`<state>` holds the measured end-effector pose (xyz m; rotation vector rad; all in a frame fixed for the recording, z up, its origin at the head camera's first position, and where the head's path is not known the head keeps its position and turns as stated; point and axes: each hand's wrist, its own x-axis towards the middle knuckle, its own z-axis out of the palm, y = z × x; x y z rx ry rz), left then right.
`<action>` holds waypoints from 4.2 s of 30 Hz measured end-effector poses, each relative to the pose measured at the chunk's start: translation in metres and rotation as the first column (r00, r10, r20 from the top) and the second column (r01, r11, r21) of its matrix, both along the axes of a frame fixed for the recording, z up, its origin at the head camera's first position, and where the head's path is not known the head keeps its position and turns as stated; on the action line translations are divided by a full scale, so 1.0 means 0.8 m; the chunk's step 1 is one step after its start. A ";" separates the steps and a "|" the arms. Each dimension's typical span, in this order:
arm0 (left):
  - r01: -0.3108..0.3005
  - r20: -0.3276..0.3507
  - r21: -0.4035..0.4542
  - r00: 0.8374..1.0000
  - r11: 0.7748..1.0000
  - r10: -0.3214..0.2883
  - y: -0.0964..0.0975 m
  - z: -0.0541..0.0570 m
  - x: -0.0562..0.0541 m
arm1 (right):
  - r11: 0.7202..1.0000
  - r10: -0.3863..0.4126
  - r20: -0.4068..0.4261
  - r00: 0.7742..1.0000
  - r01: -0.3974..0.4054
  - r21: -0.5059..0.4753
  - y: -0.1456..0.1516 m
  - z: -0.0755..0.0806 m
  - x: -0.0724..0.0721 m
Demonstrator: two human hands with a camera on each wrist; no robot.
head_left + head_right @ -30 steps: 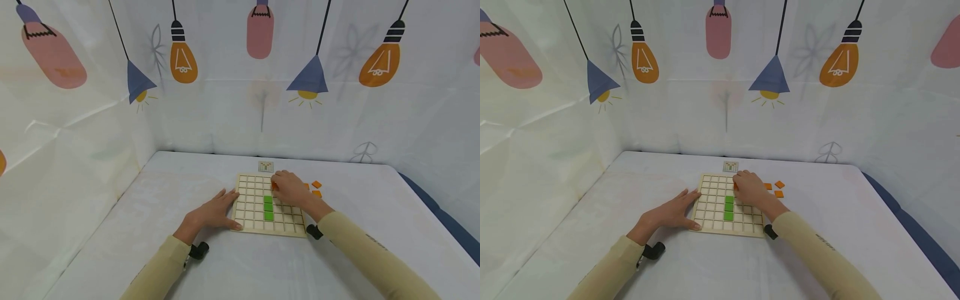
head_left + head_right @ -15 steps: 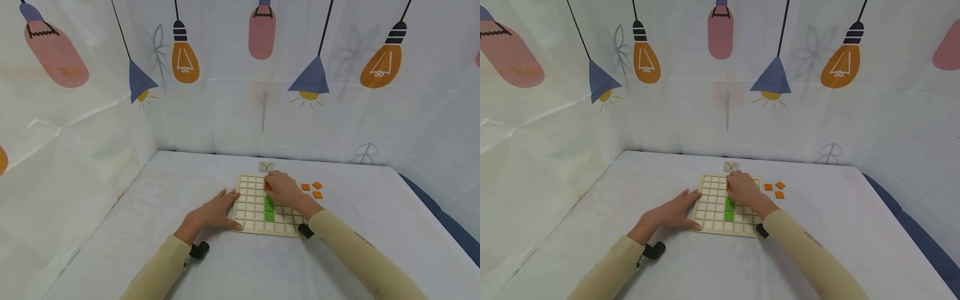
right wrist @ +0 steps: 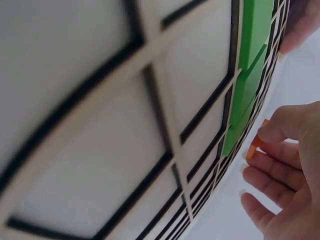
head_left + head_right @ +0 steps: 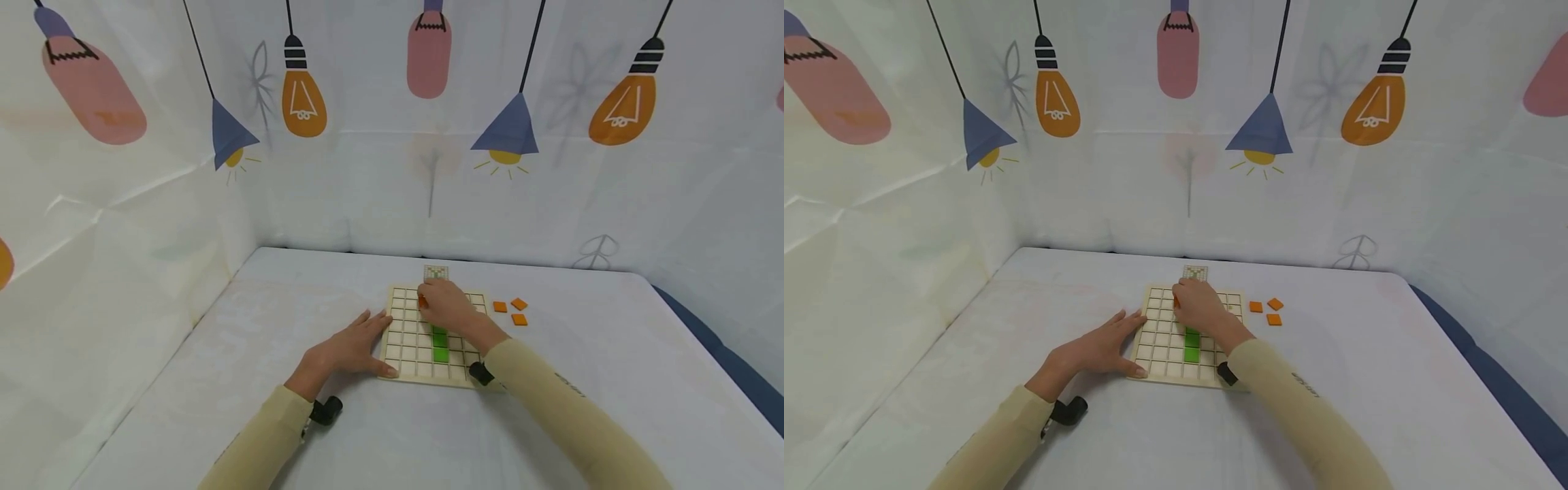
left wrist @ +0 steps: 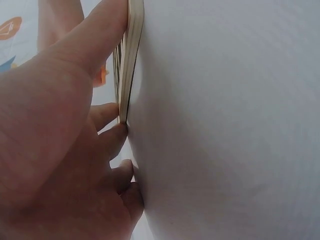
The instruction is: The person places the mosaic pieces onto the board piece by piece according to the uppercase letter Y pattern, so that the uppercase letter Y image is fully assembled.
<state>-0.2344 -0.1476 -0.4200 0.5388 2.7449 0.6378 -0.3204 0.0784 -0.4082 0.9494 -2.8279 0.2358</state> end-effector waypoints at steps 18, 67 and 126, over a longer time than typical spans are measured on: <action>-0.010 -0.003 -0.002 1.000 1.000 0.010 -0.001 -0.002 0.001 | 0.999 0.030 -0.009 1.000 -0.030 0.032 -0.030 0.000 -0.011; 0.000 -0.004 -0.001 1.000 1.000 0.000 0.001 0.000 0.001 | 0.991 0.074 -0.032 0.997 -0.070 0.117 0.002 -0.002 0.012; -0.010 -0.004 -0.002 1.000 1.000 0.010 0.001 -0.001 0.000 | 0.991 -0.122 -0.061 0.991 0.125 0.055 0.136 -0.015 0.015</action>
